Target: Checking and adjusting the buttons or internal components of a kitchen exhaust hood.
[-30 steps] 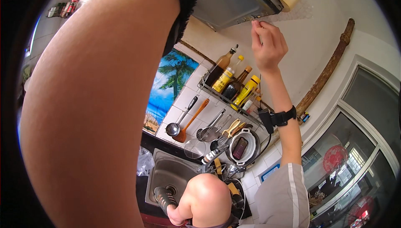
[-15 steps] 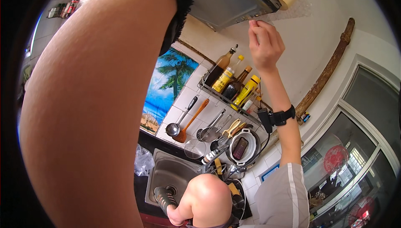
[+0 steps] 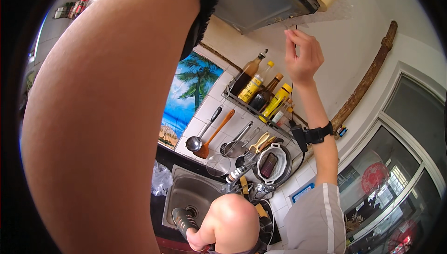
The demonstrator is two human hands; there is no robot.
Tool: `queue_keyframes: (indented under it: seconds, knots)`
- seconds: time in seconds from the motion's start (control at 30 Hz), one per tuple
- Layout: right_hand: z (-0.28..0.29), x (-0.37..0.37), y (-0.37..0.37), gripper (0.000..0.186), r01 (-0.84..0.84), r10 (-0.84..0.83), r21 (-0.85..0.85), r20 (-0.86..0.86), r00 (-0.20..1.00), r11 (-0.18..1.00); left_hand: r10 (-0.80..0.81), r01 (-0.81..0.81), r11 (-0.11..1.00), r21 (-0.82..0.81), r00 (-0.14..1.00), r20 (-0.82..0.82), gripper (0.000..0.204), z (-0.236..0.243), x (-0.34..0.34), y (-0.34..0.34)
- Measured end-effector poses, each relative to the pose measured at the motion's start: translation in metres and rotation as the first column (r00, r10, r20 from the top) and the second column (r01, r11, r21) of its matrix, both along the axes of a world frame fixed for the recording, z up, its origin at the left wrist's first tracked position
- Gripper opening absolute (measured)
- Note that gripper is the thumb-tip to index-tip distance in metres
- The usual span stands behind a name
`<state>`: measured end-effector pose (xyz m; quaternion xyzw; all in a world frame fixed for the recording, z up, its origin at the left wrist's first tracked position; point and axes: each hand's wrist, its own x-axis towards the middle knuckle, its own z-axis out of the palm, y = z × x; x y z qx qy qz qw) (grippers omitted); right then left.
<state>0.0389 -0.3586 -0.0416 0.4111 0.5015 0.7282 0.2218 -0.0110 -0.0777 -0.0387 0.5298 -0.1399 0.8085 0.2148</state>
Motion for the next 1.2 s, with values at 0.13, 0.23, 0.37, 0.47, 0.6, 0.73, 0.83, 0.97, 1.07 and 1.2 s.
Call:
queue_keyframes:
  seconds: [0.13,0.23,0.37,0.47,0.6,0.73,0.83,0.97,1.07,1.2]
  knots:
    - [0.005,-0.002,0.005,0.022,-0.007,0.007,-0.012,0.035,0.999,1.0,0.012,-0.012,1.0,0.006,1.0,0.019,0.039,0.0,-0.001,-0.001]
    - [0.008,-0.001,0.01,0.022,-0.017,0.018,-0.015,0.067,0.998,1.0,0.02,-0.02,1.0,-0.003,0.999,0.043,0.039,0.0,-0.001,-0.002]
    - [0.008,0.002,0.01,0.024,-0.003,0.005,-0.018,0.073,0.997,1.0,0.016,-0.016,1.0,-0.007,0.998,0.057,0.039,0.001,-0.003,-0.004]
    - [0.01,0.004,0.01,0.026,-0.005,0.006,-0.021,0.059,0.998,1.0,0.0,0.001,1.0,-0.024,0.999,0.046,0.039,0.0,-0.002,-0.005]
    - [0.011,0.005,0.013,0.028,-0.037,0.04,-0.041,0.063,0.997,0.998,0.011,-0.005,0.998,-0.058,0.995,0.098,0.039,0.003,-0.002,-0.007]
    - [0.008,0.011,0.013,0.028,-0.024,0.026,-0.025,0.074,0.997,0.999,0.03,-0.025,0.998,-0.059,0.995,0.098,0.04,0.003,0.001,-0.007]
    - [0.007,0.011,0.013,0.029,-0.044,0.045,-0.013,0.038,0.998,0.999,0.03,-0.024,0.998,-0.061,0.993,0.113,0.04,0.006,0.003,-0.006]
    - [0.008,0.011,0.012,0.029,-0.059,0.059,-0.003,-0.017,0.998,0.998,0.044,-0.039,0.997,-0.065,0.997,0.071,0.04,0.007,0.003,-0.006]
    - [0.009,0.01,0.011,0.029,-0.056,0.056,-0.003,-0.027,0.998,0.998,0.03,-0.026,0.998,-0.056,0.996,0.079,0.04,0.004,0.001,-0.006]
    - [0.009,0.009,0.011,0.029,-0.037,0.037,0.004,-0.005,0.999,0.999,0.021,-0.019,0.999,-0.048,0.999,0.037,0.041,0.003,-0.005,-0.007]
